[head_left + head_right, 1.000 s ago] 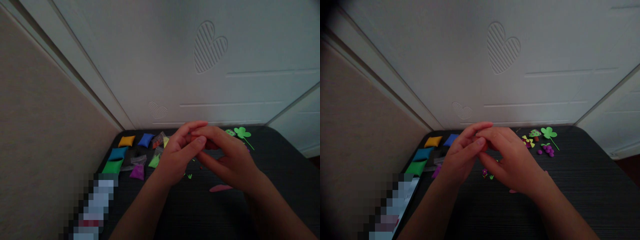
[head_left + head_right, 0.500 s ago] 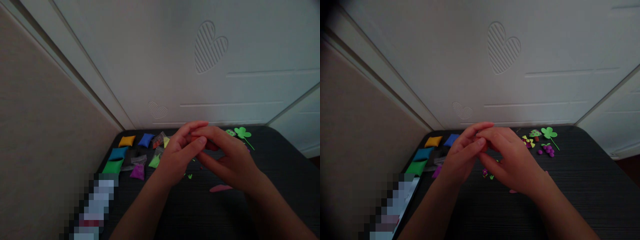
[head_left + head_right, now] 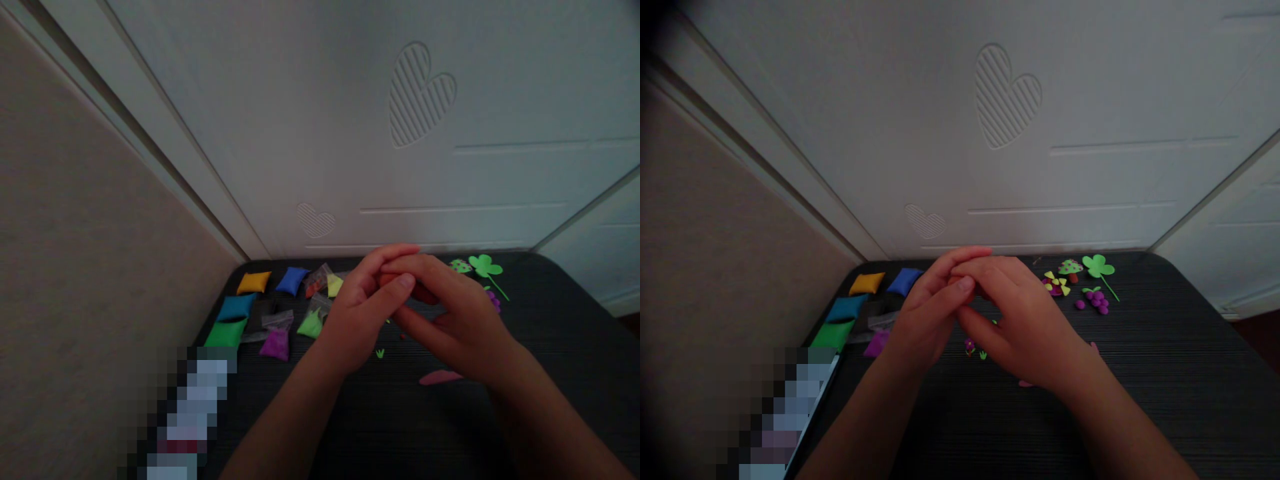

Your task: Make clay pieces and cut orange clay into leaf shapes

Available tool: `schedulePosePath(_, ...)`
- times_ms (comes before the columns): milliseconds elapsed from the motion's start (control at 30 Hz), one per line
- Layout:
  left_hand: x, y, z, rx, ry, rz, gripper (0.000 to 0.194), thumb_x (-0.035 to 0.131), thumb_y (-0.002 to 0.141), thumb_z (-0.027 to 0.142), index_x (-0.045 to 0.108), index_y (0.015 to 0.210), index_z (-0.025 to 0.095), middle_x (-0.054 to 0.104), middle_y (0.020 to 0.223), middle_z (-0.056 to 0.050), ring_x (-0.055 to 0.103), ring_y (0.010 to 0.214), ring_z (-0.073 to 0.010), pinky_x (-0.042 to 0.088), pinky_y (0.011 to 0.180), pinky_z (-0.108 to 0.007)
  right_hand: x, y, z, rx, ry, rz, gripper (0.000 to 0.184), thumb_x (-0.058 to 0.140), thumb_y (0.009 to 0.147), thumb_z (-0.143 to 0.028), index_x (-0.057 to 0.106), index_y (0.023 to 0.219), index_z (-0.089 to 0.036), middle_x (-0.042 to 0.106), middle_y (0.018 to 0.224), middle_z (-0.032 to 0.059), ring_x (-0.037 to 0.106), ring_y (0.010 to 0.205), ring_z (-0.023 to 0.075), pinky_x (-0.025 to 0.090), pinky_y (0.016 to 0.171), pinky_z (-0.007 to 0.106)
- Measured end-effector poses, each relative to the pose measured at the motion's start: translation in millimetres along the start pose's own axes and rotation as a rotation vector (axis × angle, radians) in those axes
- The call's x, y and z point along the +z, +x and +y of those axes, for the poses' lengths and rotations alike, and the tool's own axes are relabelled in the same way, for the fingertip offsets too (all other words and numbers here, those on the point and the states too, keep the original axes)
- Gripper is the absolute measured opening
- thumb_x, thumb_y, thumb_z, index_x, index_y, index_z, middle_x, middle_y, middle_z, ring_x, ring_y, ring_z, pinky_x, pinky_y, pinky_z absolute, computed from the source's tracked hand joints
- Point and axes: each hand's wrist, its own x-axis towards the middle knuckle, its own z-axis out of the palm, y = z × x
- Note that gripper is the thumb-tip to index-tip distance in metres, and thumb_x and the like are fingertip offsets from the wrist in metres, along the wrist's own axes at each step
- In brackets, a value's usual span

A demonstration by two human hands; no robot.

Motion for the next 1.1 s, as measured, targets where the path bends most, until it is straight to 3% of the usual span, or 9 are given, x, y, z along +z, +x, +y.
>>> schedulePosePath(1100, -1.2, -0.3, 0.1, -0.009, 0.035, 0.006, 0.027, 0.058, 0.083, 0.021, 0.062, 0.109, 0.025, 0.065, 0.101, 0.001, 0.059, 0.094, -0.0115, 0.045, 0.085, -0.02, 0.5, 0.0, 0.4, 0.013, 0.016, -0.013, 0.024, 0.058, 0.079, -0.015, 0.056, 0.102, -0.02, 0.063, 0.101, 0.0016, 0.057, 0.094, 0.0151, 0.045, 0.082, 0.03)
